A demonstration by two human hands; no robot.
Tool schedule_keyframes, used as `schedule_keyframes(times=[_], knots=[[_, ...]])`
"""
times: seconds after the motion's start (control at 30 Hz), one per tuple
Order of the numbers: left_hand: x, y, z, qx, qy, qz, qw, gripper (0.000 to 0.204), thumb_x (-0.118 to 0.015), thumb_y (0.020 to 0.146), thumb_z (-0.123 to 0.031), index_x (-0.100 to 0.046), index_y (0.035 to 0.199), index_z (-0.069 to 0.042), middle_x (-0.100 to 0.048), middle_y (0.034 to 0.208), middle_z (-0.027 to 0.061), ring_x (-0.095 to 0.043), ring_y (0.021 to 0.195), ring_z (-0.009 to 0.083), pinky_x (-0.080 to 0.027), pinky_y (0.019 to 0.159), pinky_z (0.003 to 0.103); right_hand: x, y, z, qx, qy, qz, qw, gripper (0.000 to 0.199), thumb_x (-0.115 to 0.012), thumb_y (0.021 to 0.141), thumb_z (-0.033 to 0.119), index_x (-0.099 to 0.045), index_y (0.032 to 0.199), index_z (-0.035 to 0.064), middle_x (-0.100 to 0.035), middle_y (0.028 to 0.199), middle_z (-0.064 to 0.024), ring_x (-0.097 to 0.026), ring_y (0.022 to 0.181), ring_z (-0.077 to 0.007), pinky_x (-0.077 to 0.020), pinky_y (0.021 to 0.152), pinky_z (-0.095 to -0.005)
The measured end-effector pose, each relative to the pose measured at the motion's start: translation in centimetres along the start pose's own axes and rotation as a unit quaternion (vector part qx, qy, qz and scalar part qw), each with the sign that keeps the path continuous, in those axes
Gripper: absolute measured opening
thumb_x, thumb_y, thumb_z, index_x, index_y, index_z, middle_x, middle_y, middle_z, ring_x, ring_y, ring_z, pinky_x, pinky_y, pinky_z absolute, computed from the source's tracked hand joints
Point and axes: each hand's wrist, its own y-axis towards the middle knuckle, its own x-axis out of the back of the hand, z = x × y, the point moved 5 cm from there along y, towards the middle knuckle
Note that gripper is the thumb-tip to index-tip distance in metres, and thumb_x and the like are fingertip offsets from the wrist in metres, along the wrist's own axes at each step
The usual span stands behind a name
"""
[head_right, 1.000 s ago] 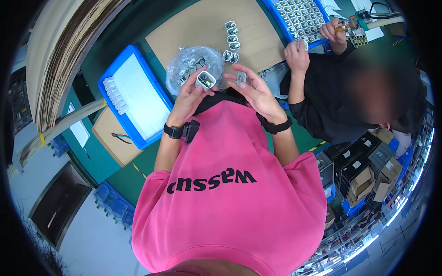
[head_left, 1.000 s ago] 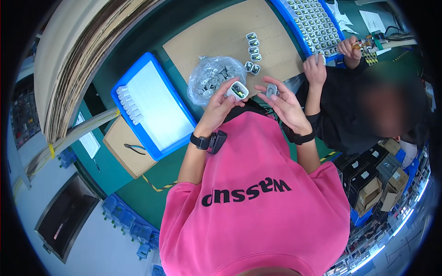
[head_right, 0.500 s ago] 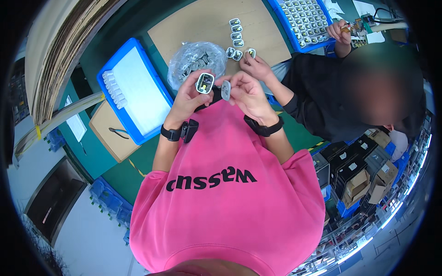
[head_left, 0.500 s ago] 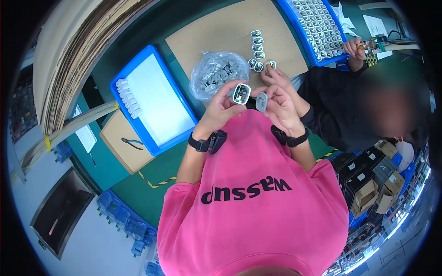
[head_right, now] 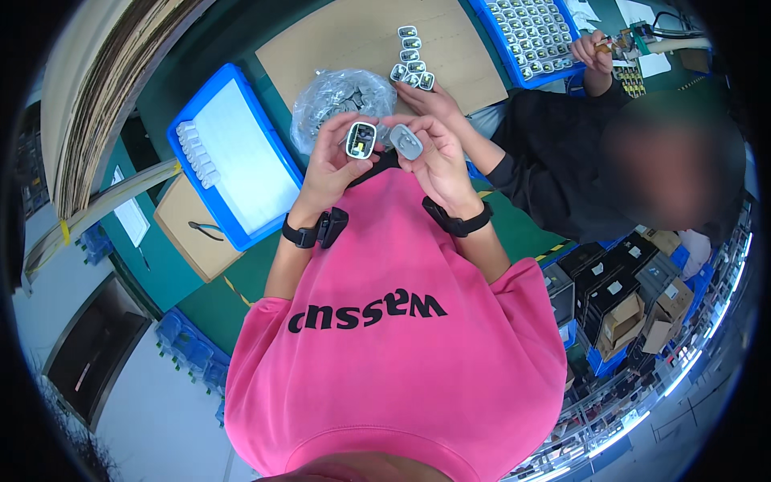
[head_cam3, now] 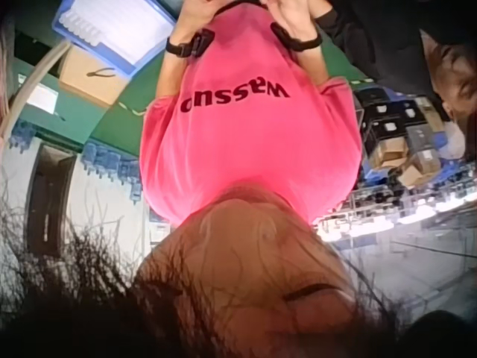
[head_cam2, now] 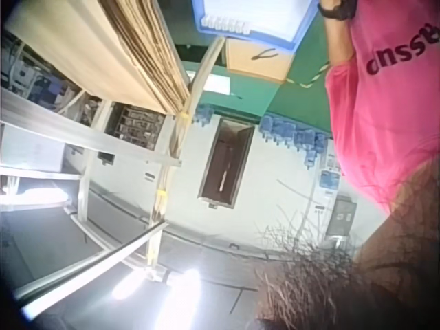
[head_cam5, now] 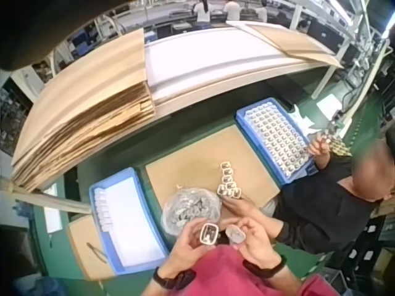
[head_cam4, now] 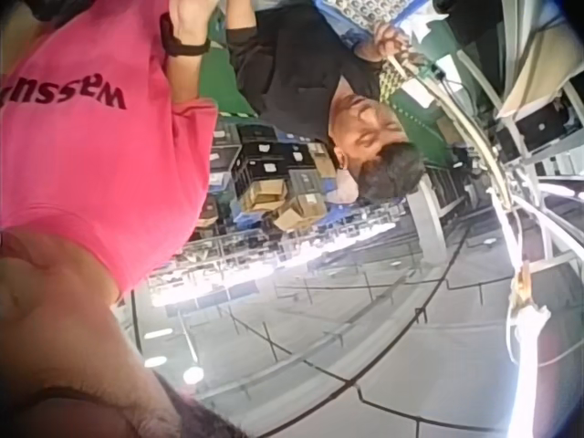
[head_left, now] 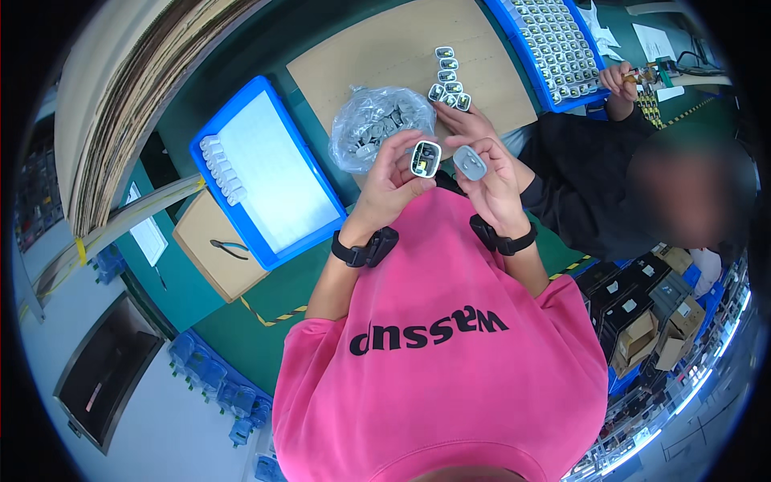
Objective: Package white electronic chargers into small plastic bags and arrange them in an assembly tray.
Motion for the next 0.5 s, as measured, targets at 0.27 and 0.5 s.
schedule_keyframes(times=[0.27,0.5], knots=[[-0.4,0.1,-0.4,-0.02,0.071,0.017,0.997,0.054,-0.064,0.086,0.002,-0.044,0.136,-0.003,-0.034,0.138,0.0085,-0.049,0.118,0.0167,-0.049,0.094,0.029,-2.0,-0.6,1.9,0.124,-0.311,-0.045,0.941,0.009,-0.055,0.093,0.002,-0.059,0.1,-0.0019,-0.056,0.095,-0.0077,-0.057,0.065,-0.0094,-0.0456,0.055,-0.0208],[-0.8,-0.1,-1.3,-0.013,0.176,-0.008,0.984,0.056,-0.066,0.084,0.0,-0.045,0.136,-0.002,-0.036,0.133,0.0085,-0.045,0.122,0.0187,-0.043,0.101,0.031,-4.9,-1.2,3.3,0.247,-0.538,-0.053,0.804,0.015,-0.064,0.081,-0.007,-0.066,0.095,-0.0018,-0.058,0.092,-0.0103,-0.061,0.073,-0.0175,-0.0504,0.063,-0.0271]])
